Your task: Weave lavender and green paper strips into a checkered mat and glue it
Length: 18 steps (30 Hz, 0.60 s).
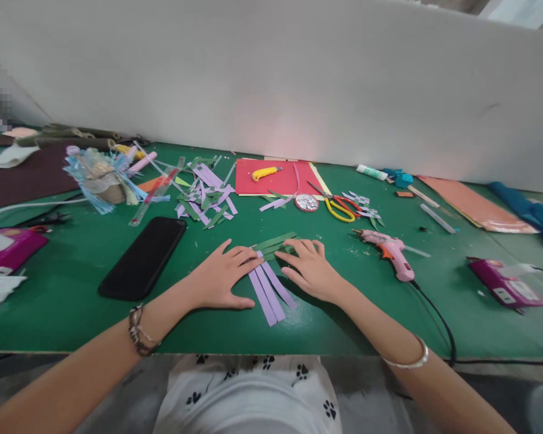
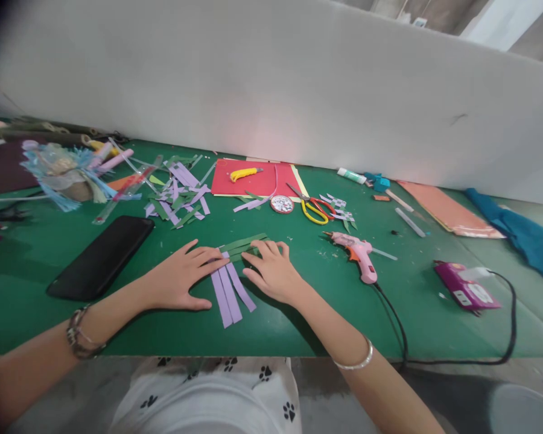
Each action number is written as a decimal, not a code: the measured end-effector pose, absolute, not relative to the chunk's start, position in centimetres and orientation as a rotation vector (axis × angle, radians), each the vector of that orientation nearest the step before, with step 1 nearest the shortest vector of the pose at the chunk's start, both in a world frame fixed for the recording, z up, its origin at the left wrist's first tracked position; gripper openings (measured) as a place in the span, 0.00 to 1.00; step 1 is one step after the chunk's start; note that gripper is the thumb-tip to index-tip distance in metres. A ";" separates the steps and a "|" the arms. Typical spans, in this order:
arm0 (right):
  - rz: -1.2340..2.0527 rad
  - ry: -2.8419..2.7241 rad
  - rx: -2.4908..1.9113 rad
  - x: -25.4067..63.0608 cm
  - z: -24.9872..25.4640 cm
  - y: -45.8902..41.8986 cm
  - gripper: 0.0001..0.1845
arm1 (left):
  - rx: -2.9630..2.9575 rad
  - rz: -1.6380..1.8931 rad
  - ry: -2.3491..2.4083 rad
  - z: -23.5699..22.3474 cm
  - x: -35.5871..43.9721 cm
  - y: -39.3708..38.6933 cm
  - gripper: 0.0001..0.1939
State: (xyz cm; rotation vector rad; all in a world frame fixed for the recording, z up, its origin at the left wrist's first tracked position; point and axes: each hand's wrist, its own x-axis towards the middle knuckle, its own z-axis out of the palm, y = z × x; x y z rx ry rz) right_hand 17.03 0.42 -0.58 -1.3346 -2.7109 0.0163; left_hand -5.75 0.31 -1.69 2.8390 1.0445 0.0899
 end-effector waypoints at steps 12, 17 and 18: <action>-0.281 -2.652 -1.304 17.0 -1.5 1.0 0.12 | 2.851 0.141 1.085 -1.8 -5.1 0.4 0.34; -0.347 -2.605 -1.278 16.9 -1.5 1.1 0.09 | 2.853 0.122 1.112 -1.6 -4.6 0.5 0.34; -0.342 -2.593 -1.285 16.8 -1.5 1.2 0.09 | 2.855 0.123 1.108 -1.6 -4.5 0.5 0.34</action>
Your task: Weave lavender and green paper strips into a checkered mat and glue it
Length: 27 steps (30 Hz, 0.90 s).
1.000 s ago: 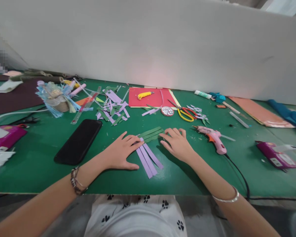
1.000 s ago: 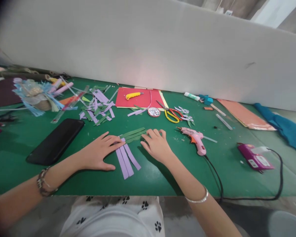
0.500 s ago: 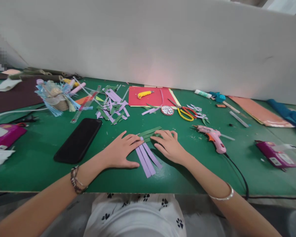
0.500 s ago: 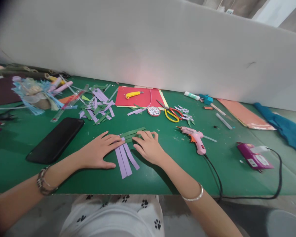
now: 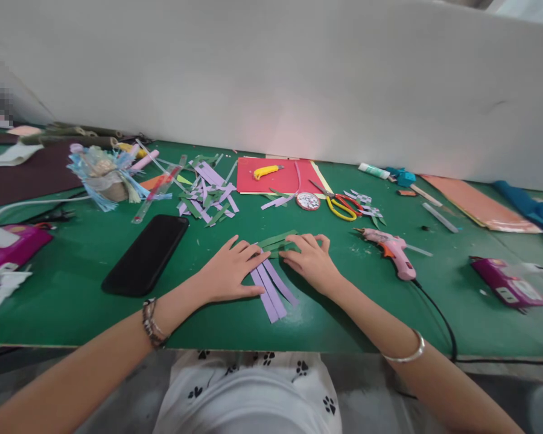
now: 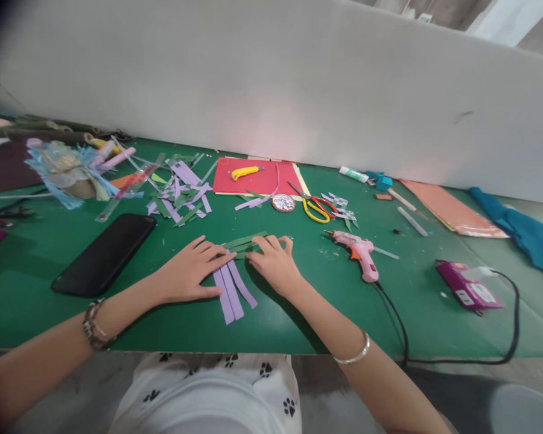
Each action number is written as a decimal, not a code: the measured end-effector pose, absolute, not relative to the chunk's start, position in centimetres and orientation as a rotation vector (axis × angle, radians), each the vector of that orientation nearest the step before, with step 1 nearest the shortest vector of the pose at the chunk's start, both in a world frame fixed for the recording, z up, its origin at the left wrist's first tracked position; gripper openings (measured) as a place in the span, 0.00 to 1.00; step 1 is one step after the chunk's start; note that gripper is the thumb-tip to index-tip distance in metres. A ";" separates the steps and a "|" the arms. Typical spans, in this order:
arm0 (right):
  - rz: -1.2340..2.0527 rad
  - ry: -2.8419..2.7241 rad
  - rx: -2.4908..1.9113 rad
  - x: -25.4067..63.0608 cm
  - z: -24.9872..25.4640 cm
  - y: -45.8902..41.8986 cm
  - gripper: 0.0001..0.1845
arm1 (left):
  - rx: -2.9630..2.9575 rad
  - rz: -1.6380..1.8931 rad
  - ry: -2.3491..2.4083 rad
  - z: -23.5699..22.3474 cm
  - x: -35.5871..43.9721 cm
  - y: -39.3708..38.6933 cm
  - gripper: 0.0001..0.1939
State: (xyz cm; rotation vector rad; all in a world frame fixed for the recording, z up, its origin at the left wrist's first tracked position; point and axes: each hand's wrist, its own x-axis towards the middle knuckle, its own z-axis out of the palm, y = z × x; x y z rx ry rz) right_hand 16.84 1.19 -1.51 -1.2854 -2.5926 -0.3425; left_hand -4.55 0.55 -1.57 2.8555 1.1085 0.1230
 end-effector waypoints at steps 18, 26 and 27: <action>-0.318 -2.665 -1.230 16.9 -1.6 0.7 0.11 | 2.736 0.229 1.051 -2.1 -5.3 0.8 0.31; -0.237 -2.634 -1.233 17.6 -1.5 0.7 0.12 | 2.653 0.244 1.068 -1.5 -5.5 0.8 0.30; -0.232 -2.623 -1.234 17.7 -1.5 0.7 0.12 | 2.643 0.249 1.068 -1.4 -5.5 0.8 0.29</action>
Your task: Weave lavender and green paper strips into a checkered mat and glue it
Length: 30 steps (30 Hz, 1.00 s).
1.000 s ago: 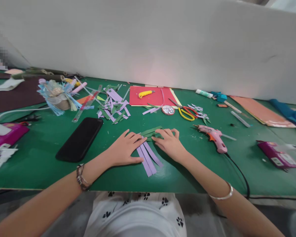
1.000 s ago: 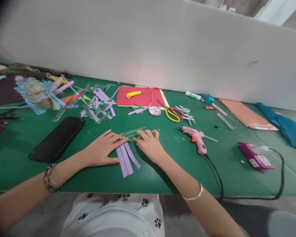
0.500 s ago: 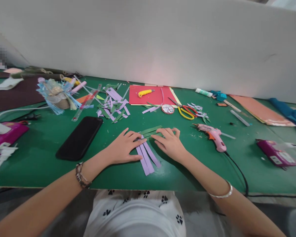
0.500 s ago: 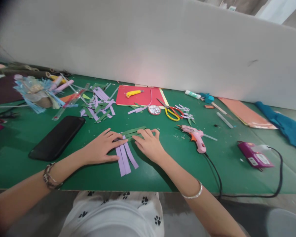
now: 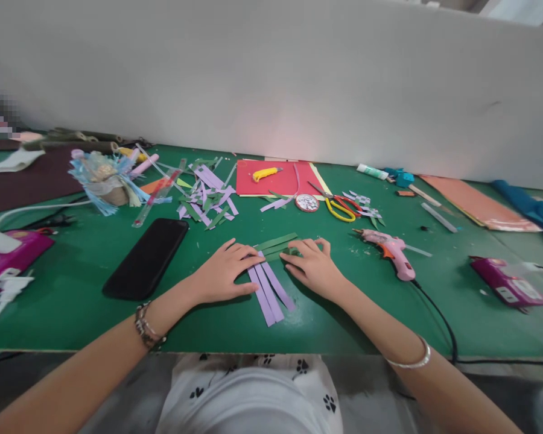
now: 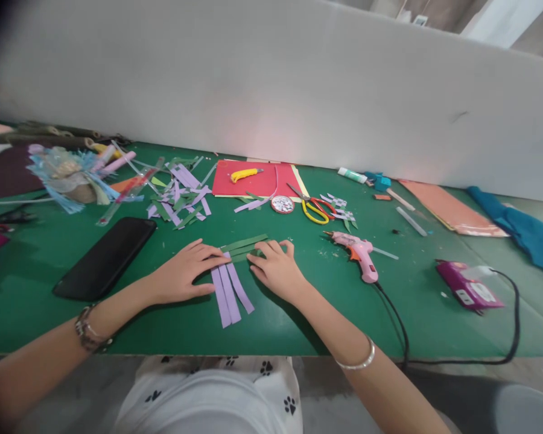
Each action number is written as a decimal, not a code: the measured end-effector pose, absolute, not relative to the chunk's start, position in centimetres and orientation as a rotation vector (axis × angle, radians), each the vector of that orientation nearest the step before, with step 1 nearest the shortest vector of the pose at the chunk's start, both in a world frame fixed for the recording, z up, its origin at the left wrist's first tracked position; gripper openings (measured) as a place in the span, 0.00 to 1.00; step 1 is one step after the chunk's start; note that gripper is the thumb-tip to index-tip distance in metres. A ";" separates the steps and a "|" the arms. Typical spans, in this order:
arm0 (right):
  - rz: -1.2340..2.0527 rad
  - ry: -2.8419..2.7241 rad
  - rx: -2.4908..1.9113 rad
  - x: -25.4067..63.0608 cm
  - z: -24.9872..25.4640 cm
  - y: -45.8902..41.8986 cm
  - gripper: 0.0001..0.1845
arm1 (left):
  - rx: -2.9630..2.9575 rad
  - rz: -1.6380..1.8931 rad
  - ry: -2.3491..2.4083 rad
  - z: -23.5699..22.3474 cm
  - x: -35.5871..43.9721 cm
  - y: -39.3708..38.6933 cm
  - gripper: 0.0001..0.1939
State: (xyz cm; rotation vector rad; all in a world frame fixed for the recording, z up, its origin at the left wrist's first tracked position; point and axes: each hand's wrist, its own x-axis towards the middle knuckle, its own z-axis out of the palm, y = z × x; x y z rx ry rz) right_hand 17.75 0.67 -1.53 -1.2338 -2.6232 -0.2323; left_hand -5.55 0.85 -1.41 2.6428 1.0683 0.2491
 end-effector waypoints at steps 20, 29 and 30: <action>0.357 -2.208 -1.489 19.0 2.4 1.6 0.18 | 2.494 0.305 1.272 0.4 -2.5 4.0 0.20; 0.314 -2.183 -1.568 20.4 2.3 0.9 0.12 | 2.416 0.297 1.282 -0.6 -0.6 6.0 0.08; 0.326 -2.171 -1.586 20.4 2.1 1.0 0.11 | 2.399 0.319 1.273 -0.7 -0.6 6.1 0.06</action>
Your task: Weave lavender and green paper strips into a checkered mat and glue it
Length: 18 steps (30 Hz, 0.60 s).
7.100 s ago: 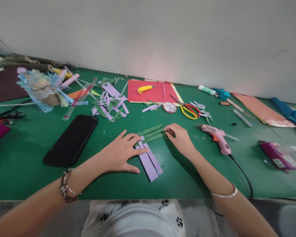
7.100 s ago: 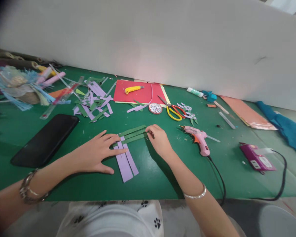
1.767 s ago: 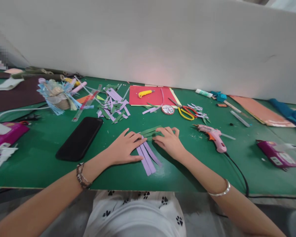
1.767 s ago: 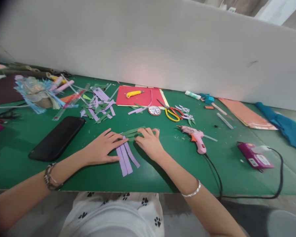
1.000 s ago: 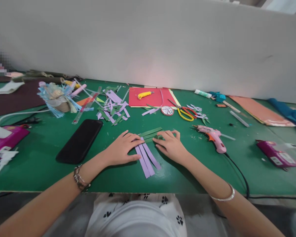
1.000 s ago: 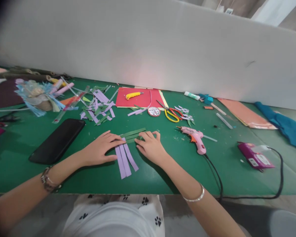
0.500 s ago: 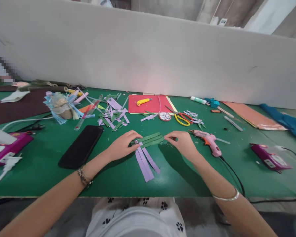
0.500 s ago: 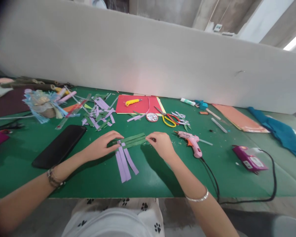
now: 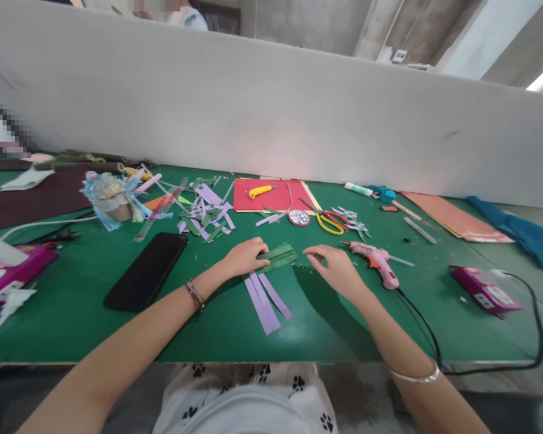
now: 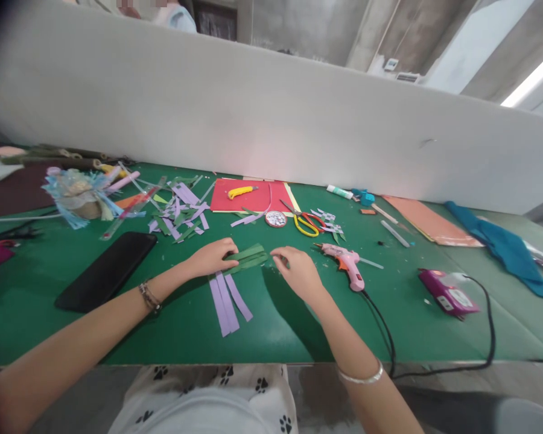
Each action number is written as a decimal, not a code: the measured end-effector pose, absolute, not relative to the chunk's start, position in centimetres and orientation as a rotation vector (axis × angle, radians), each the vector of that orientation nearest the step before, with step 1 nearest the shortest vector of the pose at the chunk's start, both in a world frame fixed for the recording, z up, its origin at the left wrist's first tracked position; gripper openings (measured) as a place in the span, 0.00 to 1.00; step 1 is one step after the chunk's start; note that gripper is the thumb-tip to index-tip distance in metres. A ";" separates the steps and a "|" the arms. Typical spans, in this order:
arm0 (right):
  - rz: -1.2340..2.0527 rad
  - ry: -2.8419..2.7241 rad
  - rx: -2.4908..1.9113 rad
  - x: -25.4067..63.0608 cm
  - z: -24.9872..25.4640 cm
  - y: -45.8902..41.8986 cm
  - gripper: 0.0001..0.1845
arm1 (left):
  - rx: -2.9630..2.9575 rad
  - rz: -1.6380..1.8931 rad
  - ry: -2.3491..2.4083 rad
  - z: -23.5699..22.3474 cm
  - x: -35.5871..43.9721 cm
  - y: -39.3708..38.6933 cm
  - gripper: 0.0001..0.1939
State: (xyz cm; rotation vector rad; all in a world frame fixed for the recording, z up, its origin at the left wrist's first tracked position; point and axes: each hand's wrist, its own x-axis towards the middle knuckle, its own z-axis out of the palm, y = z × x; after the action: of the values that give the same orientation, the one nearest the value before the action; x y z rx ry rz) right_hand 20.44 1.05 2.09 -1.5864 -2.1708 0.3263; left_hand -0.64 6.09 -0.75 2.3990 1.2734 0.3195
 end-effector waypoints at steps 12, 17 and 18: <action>0.195 -2.332 -1.545 17.4 1.2 3.8 0.15 | 2.051 0.656 1.100 -1.5 -2.9 6.2 0.15; 0.168 -2.177 -1.727 20.2 3.2 0.4 0.11 | 1.977 0.610 0.957 -0.8 -4.2 5.9 0.15; 0.127 -2.085 -1.822 21.2 3.5 -0.4 0.12 | 1.977 0.597 0.941 -0.7 -4.4 5.9 0.14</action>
State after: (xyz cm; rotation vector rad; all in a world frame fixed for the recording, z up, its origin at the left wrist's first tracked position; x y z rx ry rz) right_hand 21.23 -0.45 3.53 -1.8215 -2.0845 0.1271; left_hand -4.43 5.87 -0.70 1.9769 0.9406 0.5973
